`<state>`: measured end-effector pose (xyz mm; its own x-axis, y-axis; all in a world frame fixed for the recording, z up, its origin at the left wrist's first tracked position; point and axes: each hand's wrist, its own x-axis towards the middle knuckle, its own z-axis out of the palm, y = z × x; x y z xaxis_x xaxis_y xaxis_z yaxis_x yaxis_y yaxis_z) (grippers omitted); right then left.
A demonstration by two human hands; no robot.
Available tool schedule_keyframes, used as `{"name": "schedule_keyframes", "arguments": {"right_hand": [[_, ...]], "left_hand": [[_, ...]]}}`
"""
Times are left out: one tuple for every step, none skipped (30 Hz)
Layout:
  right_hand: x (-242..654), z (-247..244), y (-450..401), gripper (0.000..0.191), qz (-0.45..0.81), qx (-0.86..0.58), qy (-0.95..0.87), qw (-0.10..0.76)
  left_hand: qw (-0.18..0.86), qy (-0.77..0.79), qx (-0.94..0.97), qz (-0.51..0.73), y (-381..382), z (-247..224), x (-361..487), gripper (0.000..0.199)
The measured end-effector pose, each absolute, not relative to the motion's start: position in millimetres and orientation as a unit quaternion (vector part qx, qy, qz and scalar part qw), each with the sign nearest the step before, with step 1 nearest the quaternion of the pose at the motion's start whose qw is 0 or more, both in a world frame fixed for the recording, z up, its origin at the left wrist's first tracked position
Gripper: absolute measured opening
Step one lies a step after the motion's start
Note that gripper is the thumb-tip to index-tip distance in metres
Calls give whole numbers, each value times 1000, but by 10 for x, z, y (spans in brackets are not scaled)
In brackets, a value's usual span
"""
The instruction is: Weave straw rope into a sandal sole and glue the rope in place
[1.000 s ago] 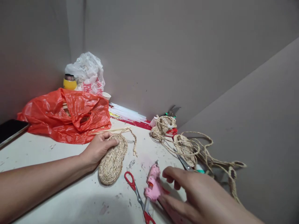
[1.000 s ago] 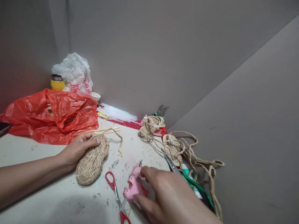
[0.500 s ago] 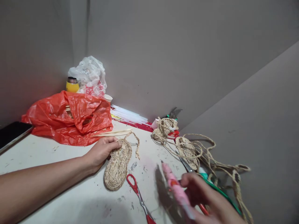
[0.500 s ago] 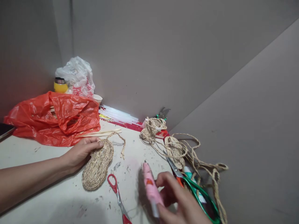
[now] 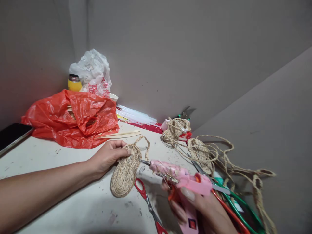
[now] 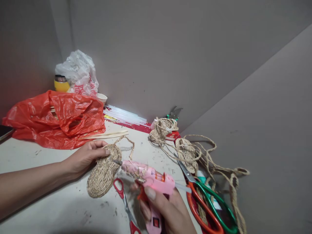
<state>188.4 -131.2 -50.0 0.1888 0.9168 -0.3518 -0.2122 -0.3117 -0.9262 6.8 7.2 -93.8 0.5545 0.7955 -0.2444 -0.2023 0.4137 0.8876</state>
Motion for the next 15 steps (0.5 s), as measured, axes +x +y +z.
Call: {"name": "schedule_keyframes", "arguments": {"right_hand": [[1863, -487, -1288, 42, 557, -585, -308, 503], [1854, -481, -1273, 43, 562, -586, -309, 496], [1856, -485, -1268, 44, 567, -590, -305, 487], [1866, -495, -1272, 44, 570, -597, -299, 479], [1882, -512, -1283, 44, 566, -605, -294, 477], [1900, -531, -1301, 44, 557, -610, -291, 483], [1919, -553, -1320, 44, 547, -609, -288, 497], [1935, -577, -1339, 44, 542, -600, -284, 515], [1947, -602, -1355, 43, 552, -584, -278, 527], [1954, -629, -1365, 42, 575, -565, -270, 526], [1955, -656, -1370, 41, 607, -548, -261, 513], [1954, -681, -1370, 39, 638, -534, -255, 493], [1951, -701, -1368, 39, 661, -526, -252, 473], [1949, -713, -1365, 40, 668, -527, -254, 459], [1950, -716, -1363, 41, 660, -538, -266, 452]], "left_hand": [[769, 343, 431, 325, 68, -934, 71, 17], [770, 344, 430, 323, 64, -928, 75, 17], [770, 345, 429, 322, 58, -922, 78, 17], [771, 346, 428, 320, 52, -915, 81, 17], [772, 347, 428, 317, 47, -909, 84, 17], [772, 349, 428, 314, 42, -904, 86, 17], [772, 351, 430, 309, 38, -902, 88, 17], [772, 352, 433, 305, 36, -901, 89, 16], [772, 352, 434, 302, 33, -901, 90, 16], [773, 351, 435, 301, 31, -903, 90, 16], [774, 350, 434, 300, 28, -906, 90, 16], [775, 349, 433, 300, 25, -909, 91, 16], [777, 346, 432, 300, 21, -913, 91, 16], [779, 343, 431, 299, 16, -917, 92, 16], [781, 339, 432, 298, 11, -922, 94, 16]]}}
